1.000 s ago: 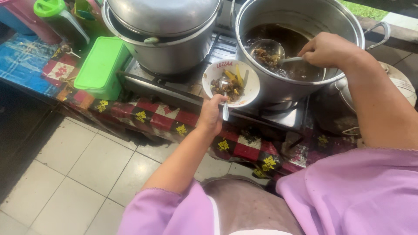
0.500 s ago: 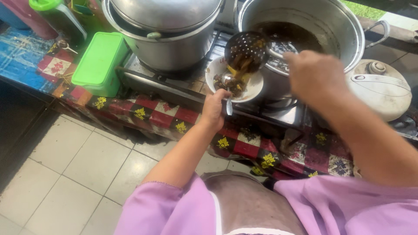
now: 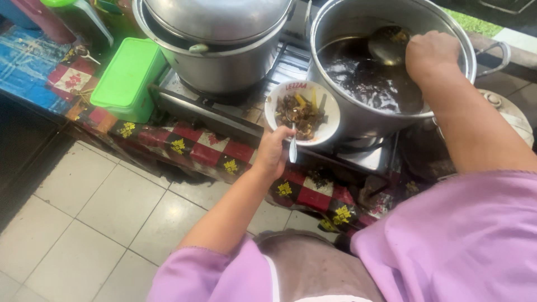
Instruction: The person ladles cooked meat and dark broth from a large pot into a bowl, adds toppings from small containers, then transfers the food into a plastic bag and ladles hot broth into the bag to finish a takeout order.
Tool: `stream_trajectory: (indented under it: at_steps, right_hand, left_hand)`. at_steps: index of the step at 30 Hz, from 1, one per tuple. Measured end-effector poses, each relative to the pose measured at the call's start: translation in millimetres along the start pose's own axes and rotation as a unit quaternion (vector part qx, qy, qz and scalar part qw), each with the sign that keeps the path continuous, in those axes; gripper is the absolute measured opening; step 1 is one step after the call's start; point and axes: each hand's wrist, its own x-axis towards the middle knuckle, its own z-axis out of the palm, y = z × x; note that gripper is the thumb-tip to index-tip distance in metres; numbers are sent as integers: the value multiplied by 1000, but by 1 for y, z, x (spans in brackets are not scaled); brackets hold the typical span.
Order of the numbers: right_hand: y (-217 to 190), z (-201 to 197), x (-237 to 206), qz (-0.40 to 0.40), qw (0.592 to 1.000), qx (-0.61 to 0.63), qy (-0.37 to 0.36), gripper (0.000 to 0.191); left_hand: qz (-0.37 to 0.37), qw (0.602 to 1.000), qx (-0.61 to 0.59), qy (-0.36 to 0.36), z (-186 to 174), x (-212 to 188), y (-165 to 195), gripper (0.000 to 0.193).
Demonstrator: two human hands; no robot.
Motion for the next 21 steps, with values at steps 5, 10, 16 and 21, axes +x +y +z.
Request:
stream_trajectory:
  at_steps: [5, 10, 16, 21]
  right_hand:
    - [4, 35, 37, 18, 989, -13, -146, 28]
    - [3, 40, 44, 9, 982, 26, -189, 30]
    - [7, 32, 43, 10, 959, 50, -279, 32]
    - [-9, 44, 36, -62, 951, 139, -270, 44]
  left_hand:
    - [-8, 1000, -2, 16, 6, -1, 5, 68]
    - [3, 1000, -7, 19, 10, 0, 6, 73]
    - [8, 1000, 2, 19, 13, 0, 10, 76]
    - [9, 1000, -4, 17, 11, 1, 11, 76]
